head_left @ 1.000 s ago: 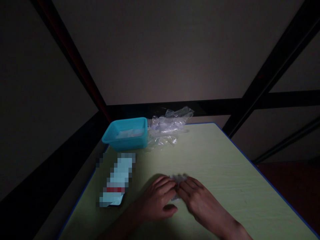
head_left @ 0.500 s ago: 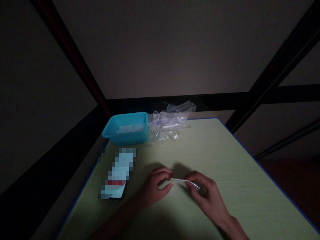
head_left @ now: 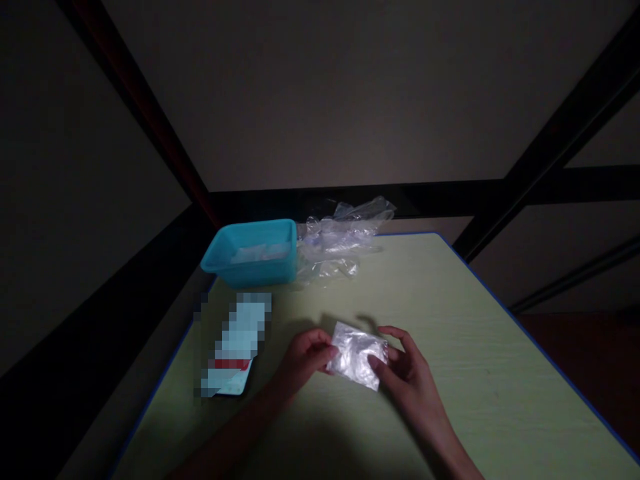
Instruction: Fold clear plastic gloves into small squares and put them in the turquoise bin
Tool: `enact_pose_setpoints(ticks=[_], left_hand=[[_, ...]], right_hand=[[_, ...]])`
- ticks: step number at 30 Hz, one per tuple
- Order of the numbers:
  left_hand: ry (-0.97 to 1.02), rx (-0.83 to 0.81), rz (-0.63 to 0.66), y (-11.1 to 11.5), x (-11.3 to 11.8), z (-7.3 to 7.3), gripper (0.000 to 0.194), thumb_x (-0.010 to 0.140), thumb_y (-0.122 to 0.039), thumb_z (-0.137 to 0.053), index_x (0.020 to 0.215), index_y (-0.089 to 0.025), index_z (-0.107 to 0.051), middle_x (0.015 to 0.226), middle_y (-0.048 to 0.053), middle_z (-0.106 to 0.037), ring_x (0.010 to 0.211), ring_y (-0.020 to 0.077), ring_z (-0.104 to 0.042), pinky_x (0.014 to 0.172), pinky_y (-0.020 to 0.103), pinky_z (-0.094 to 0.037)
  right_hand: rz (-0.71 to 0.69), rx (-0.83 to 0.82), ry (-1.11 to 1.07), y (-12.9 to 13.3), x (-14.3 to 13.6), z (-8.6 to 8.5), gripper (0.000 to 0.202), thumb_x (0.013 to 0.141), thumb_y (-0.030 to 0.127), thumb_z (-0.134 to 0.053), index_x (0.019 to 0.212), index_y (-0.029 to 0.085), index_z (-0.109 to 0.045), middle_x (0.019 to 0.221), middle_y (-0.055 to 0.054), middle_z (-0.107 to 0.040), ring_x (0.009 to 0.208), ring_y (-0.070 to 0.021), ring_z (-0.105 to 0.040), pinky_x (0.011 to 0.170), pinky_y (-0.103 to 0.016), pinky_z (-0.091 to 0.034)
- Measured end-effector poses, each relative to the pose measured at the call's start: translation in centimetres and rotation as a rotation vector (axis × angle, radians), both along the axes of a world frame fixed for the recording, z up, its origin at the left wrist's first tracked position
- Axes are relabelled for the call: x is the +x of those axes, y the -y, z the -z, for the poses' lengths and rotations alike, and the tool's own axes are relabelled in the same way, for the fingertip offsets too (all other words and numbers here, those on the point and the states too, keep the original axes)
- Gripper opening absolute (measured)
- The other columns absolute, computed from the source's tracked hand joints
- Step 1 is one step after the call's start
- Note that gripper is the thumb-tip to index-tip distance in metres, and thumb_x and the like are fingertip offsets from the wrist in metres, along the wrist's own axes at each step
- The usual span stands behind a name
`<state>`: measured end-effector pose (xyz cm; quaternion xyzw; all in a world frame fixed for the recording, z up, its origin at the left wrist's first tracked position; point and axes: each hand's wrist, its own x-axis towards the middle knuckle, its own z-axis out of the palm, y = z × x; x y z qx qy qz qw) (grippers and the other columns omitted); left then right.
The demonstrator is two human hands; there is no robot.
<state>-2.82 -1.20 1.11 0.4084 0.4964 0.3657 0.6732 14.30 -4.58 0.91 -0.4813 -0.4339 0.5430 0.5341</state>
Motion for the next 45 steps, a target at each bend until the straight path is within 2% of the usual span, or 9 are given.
enact_pose_setpoints(ticks=[7,10,13,18,23,30,37,42,45], left_hand=[[0.043,-0.029,0.099,0.2,0.1,-0.1,0.036,0.056,-0.039,-0.073,0.068,-0.015,-0.05,0.061,-0.001,-0.062,0.053,0.0126,-0.06,0.051,0.022,-0.046],[0.031,-0.014,0.094,0.3,0.3,0.6,0.035,0.055,-0.039,-0.073,0.067,-0.016,-0.049,0.06,0.001,-0.064,0.05,0.0138,-0.062,0.048,0.02,-0.043],[0.041,0.027,0.06,0.3,0.4,1.2,0.034,0.055,-0.038,-0.073,0.066,-0.016,-0.049,0.059,0.0,-0.064,0.05,0.0134,-0.061,0.046,0.02,-0.043],[0.03,0.036,0.057,0.5,0.7,0.6,0.034,0.053,-0.037,-0.074,0.063,-0.015,-0.05,0.056,0.0,-0.063,0.049,0.0121,-0.058,0.047,0.02,-0.043],[-0.002,0.041,0.072,0.8,0.9,-0.3,0.032,0.053,-0.035,-0.072,0.062,-0.015,-0.05,0.055,0.0,-0.061,0.049,0.0115,-0.057,0.048,0.02,-0.042],[0.008,0.067,0.1,0.8,0.7,0.0,0.031,0.056,-0.035,-0.072,0.062,-0.016,-0.048,0.053,-0.001,-0.06,0.05,0.0122,-0.057,0.049,0.021,-0.041],[0.001,0.067,0.085,0.9,0.8,0.1,0.029,0.055,-0.034,-0.072,0.062,-0.016,-0.049,0.054,0.0,-0.06,0.049,0.0124,-0.057,0.048,0.021,-0.04],[0.004,0.053,0.065,0.8,0.9,-0.3,0.027,0.054,-0.031,-0.071,0.061,-0.016,-0.051,0.054,0.0,-0.062,0.048,0.0115,-0.056,0.049,0.021,-0.041],[0.014,0.054,0.038,0.7,0.9,-0.6,0.025,0.053,-0.028,-0.071,0.059,-0.016,-0.05,0.052,-0.001,-0.06,0.047,0.0094,-0.053,0.05,0.02,-0.041]], right_hand=[[0.065,0.08,0.097,0.5,-0.1,0.2,0.039,0.08,0.032,-0.058,0.115,0.023,-0.044,0.067,-0.001,-0.062,0.053,-0.0141,-0.056,0.045,-0.024,-0.044],[0.08,0.131,0.175,0.8,-0.2,0.1,0.042,0.08,0.031,-0.059,0.12,0.023,-0.05,0.085,-0.006,-0.068,0.068,-0.0173,-0.063,0.055,-0.029,-0.052],[0.047,0.179,0.24,1.0,-0.3,-0.1,0.036,0.077,0.03,-0.061,0.113,0.023,-0.061,0.107,-0.009,-0.068,0.088,-0.0215,-0.066,0.07,-0.034,-0.055],[-0.011,0.174,0.288,1.1,-0.6,-0.1,0.018,0.075,0.028,-0.063,0.089,0.025,-0.073,0.089,-0.005,-0.074,0.081,-0.0236,-0.069,0.07,-0.036,-0.056],[0.027,0.116,0.286,1.2,-0.7,0.0,0.027,0.072,0.026,-0.065,0.098,0.024,-0.071,0.095,-0.006,-0.072,0.08,-0.0236,-0.069,0.07,-0.036,-0.056],[0.059,0.112,0.264,1.3,-0.6,0.1,0.042,0.071,0.022,-0.065,0.112,0.026,-0.064,0.111,-0.006,-0.067,0.095,-0.0228,-0.065,0.082,-0.039,-0.052],[0.104,0.073,0.233,1.4,-0.9,0.0,0.05,0.073,0.025,-0.064,0.122,0.024,-0.057,0.116,-0.006,-0.064,0.086,-0.0194,-0.067,0.073,-0.032,-0.055],[0.118,0.127,0.259,1.4,-0.9,-0.1,0.042,0.07,0.024,-0.065,0.112,0.027,-0.064,0.117,-0.005,-0.063,0.103,-0.0229,-0.062,0.087,-0.038,-0.049],[0.081,0.105,0.27,1.4,-0.9,-0.2,0.031,0.07,0.025,-0.065,0.101,0.024,-0.07,0.102,-0.006,-0.07,0.089,-0.0227,-0.067,0.079,-0.035,-0.053]])
